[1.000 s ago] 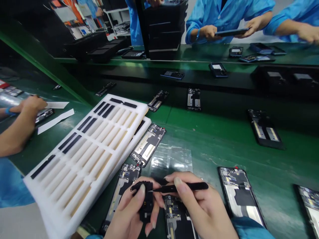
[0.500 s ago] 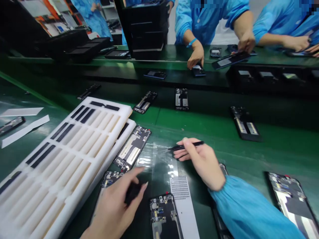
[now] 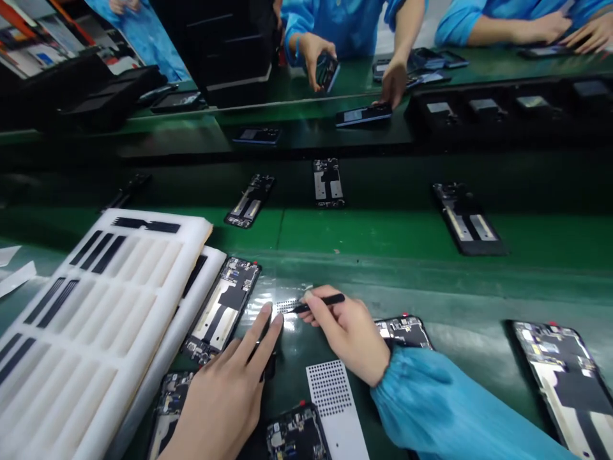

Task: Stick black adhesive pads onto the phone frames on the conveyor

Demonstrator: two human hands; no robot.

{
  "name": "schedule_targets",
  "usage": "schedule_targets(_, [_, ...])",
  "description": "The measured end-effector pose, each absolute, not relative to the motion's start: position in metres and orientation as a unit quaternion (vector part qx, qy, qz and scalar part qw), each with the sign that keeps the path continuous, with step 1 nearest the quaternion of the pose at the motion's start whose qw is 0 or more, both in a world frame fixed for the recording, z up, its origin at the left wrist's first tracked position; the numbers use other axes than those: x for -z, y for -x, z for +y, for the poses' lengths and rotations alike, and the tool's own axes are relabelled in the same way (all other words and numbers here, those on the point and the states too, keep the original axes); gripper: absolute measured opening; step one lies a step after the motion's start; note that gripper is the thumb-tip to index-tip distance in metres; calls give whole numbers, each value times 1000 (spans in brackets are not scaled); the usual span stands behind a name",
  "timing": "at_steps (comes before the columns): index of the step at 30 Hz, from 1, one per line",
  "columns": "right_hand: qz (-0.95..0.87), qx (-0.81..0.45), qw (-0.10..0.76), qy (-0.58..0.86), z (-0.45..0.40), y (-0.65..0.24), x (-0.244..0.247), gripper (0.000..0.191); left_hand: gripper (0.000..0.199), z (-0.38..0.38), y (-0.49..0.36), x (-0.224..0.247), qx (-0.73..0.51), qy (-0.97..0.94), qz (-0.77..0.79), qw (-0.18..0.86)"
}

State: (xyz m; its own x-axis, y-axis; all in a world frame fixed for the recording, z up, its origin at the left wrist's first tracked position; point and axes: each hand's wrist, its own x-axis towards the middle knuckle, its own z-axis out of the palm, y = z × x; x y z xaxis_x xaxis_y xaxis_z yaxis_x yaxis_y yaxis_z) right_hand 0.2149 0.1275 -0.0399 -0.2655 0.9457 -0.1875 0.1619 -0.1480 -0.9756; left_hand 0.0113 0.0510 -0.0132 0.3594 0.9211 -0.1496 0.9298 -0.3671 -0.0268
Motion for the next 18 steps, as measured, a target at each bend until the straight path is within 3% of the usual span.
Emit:
schedule_targets(6, [-588,-542,340,495,124,-216,43,31,76,50,-10,19,-4,-801,586,120])
schedule_targets(10, [-591,-532,371,480,126,-218,36,36,38,52,-16,5,-269,-543,679,414])
schedule_targets(13, [-575,-531,402,474,124,-220,24,39,32,55,-19,-11,-368,-276,597,658])
schedule_targets(15, [-569,-539,410,467,120,-221,16,39,21,55,-18,-16,-402,-189,529,724])
schedule_targets(18, [-564,-546,406,468,117,-219,14,36,10,52,-14,-11,-417,-187,517,724])
